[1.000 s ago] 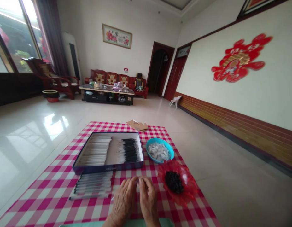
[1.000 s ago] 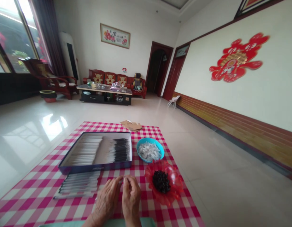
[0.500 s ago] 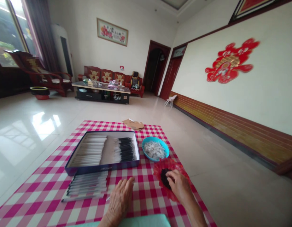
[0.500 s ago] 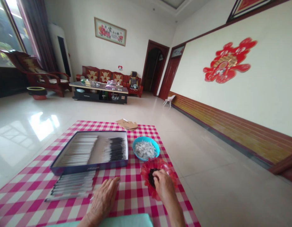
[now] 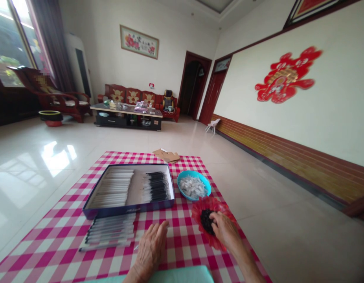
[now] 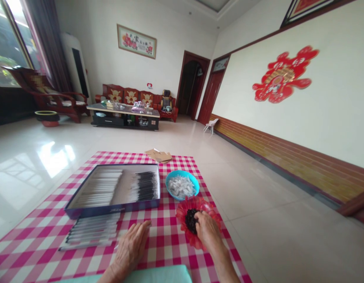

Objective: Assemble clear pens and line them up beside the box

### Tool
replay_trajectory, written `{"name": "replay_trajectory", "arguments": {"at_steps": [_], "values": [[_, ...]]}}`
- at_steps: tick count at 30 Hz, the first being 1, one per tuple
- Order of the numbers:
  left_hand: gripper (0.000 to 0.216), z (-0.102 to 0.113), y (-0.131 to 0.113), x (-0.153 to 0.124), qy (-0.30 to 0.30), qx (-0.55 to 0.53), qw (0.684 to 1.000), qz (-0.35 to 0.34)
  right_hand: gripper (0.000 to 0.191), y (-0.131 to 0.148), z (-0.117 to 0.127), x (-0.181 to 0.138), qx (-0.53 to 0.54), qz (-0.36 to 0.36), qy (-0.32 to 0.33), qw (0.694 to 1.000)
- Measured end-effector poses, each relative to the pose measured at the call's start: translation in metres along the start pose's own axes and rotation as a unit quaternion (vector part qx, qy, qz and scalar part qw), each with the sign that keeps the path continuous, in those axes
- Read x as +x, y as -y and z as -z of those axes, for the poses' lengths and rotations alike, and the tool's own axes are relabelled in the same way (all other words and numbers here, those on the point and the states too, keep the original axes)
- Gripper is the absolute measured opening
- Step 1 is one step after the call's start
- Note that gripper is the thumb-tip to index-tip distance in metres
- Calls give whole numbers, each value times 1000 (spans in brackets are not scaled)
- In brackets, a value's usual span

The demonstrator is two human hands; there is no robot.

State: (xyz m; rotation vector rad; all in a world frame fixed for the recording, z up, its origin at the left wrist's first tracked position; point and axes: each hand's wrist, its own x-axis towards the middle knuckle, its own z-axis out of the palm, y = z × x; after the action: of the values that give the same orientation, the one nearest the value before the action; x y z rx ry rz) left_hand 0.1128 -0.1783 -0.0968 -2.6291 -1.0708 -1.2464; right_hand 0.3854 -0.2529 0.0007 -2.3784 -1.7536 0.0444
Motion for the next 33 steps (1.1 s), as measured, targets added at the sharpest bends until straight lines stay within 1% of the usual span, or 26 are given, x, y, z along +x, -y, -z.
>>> {"name": "replay_trajectory", "arguments": {"at_steps": [5, 10, 15, 23, 27, 30, 32, 33], "values": [[29, 0, -1, 1, 8, 0, 1000, 4, 20, 2, -6, 4, -5, -20, -4, 1000], [29, 2, -1, 2, 21, -9, 1000, 4, 23, 3, -9, 6, -20, -33, -9, 999], [28, 2, -2, 3, 9, -8, 1000, 3, 19, 4, -8, 6, -38, -42, -7, 998], [28, 7, -5, 6, 9, -34, 999, 13, 27, 4, -10, 6, -50, -37, -8, 998], [28, 11, -8, 10, -2, -44, 999, 16, 20, 5, -10, 8, -54, -36, -10, 998], [27, 11, -8, 10, -6, -42, 999, 15, 20, 3, -9, 7, -52, -30, -25, 998], [28, 10, -8, 9, -8, -43, 999, 14, 20, 4, -5, 6, -24, -22, -64, 997], [28, 10, -8, 8, -8, -43, 999, 13, 20, 7, -2, 4, 9, -14, -91, 996]]}}
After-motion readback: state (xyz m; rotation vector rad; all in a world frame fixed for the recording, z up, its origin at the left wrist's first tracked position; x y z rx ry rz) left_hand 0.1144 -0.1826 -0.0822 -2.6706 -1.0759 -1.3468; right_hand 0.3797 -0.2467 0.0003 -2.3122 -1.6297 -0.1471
